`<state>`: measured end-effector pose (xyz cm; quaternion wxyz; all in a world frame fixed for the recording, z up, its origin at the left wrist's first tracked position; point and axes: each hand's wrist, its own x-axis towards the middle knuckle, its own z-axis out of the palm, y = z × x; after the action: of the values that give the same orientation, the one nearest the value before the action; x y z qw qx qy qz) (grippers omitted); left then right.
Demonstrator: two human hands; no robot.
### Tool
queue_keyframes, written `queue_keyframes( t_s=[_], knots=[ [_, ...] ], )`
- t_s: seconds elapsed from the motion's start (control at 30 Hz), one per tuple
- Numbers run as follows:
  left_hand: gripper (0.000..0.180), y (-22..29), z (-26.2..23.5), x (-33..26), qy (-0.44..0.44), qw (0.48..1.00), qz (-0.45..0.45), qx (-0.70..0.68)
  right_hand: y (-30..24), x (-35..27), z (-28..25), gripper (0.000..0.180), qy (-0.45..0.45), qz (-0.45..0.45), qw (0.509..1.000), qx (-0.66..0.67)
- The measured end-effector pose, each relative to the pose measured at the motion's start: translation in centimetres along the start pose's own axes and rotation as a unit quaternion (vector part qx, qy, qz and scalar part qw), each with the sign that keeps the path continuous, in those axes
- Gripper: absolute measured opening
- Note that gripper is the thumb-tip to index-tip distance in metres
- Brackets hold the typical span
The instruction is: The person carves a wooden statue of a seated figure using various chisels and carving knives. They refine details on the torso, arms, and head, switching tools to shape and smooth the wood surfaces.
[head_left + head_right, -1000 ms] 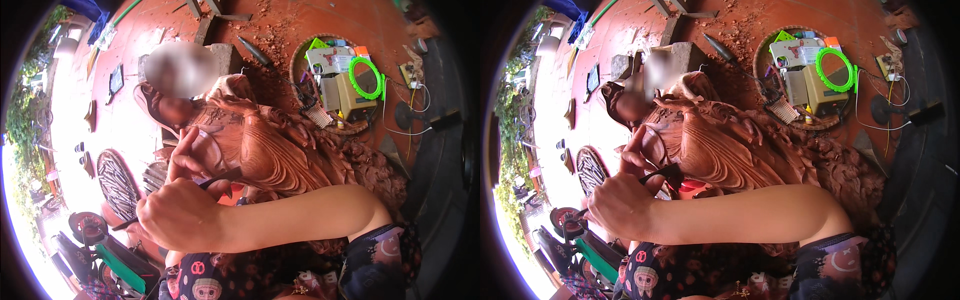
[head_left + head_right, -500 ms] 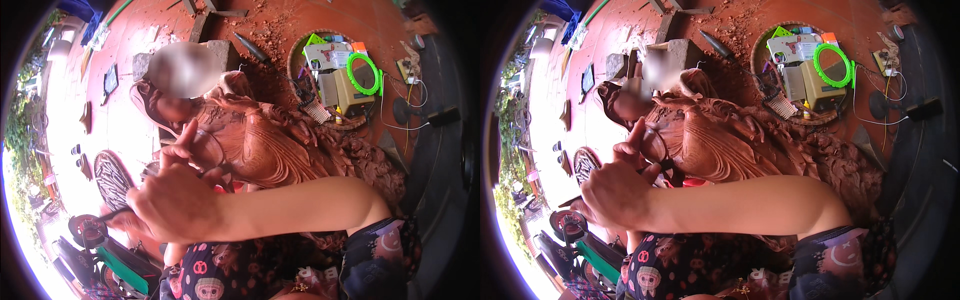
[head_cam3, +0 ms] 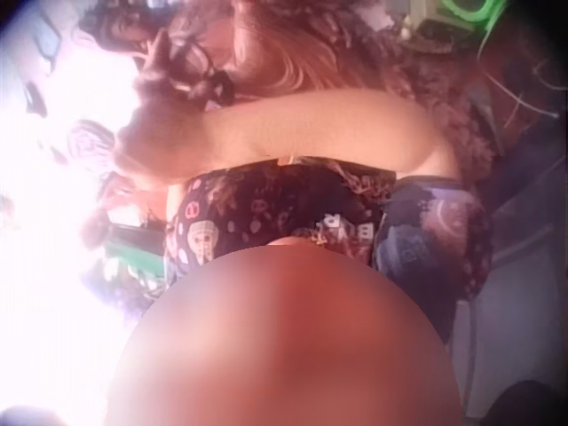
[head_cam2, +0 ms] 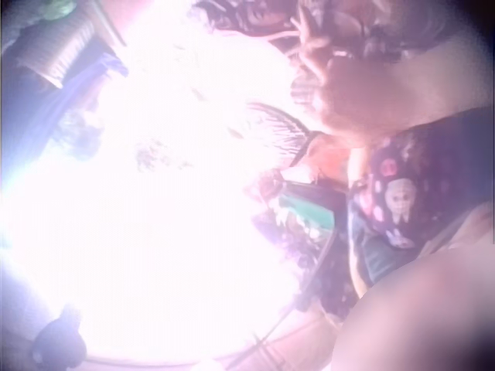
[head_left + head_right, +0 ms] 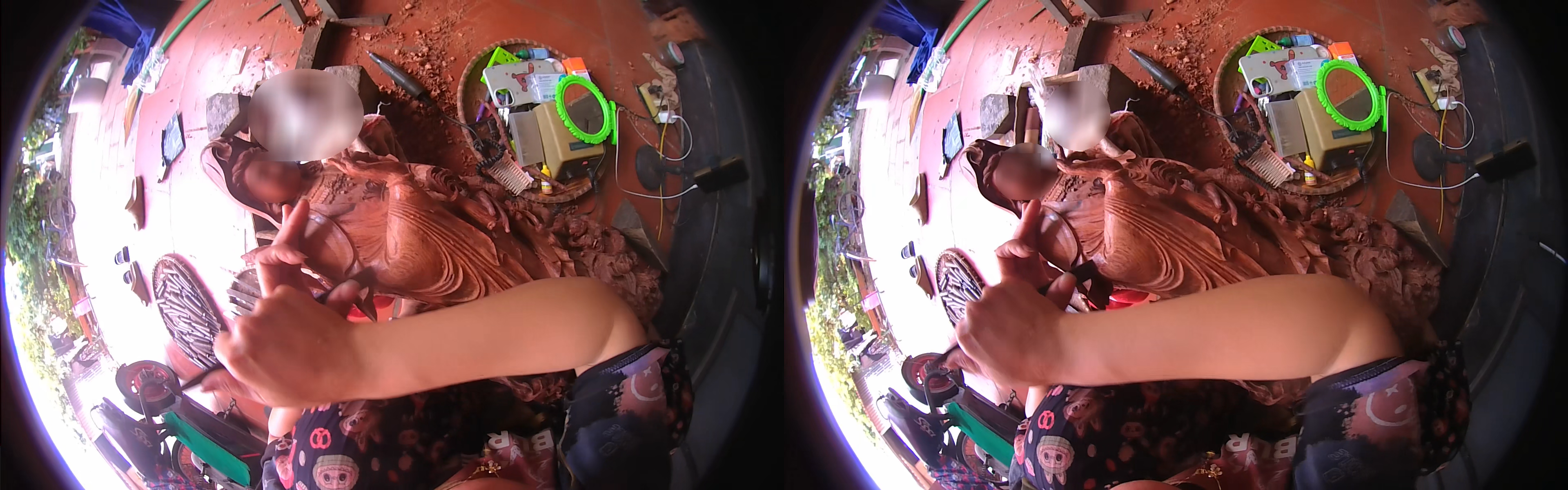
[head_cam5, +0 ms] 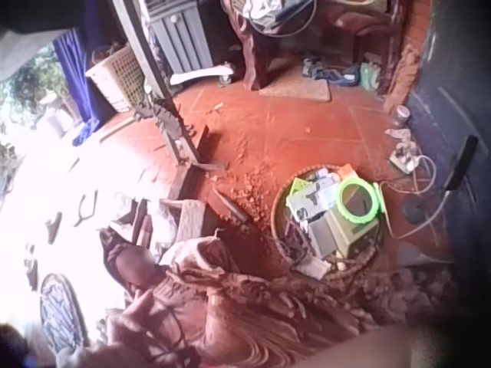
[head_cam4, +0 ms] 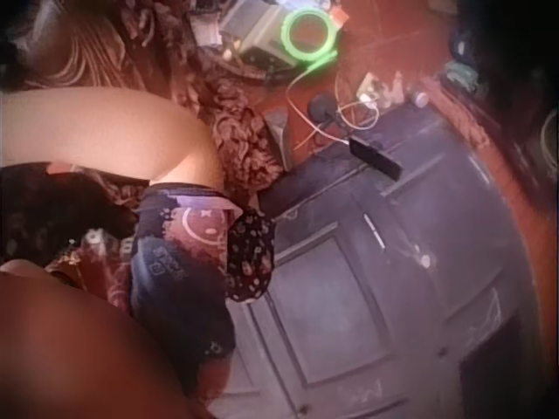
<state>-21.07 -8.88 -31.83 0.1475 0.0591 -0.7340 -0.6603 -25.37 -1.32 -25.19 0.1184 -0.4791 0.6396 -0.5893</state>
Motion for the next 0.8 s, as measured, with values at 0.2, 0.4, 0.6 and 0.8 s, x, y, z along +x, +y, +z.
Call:
queue_keyframes(
  t_s=[0.2,0.4,0.6,0.8],
  knots=[
    [0.073,-0.4,0.5,0.1,0.010,1.000,0.028,0.007,0.2,-0.1,-0.4,0.036,0.008,-0.019,1.000,-0.015],
    [0.072,-0.4,0.9,0.5,-0.027,0.998,0.057,0.013,0.5,-0.9,-0.9,0.040,-0.053,0.000,0.998,-0.043],
    [0.072,0.3,1.4,0.6,-0.043,0.997,0.062,0.015,-0.1,-1.0,-1.8,0.047,-0.035,-0.004,0.999,0.004],
    [0.074,-0.1,0.9,0.5,-0.025,0.999,0.048,0.003,-0.1,-0.8,-1.0,0.058,-0.010,-0.052,0.999,0.014]
  ],
)
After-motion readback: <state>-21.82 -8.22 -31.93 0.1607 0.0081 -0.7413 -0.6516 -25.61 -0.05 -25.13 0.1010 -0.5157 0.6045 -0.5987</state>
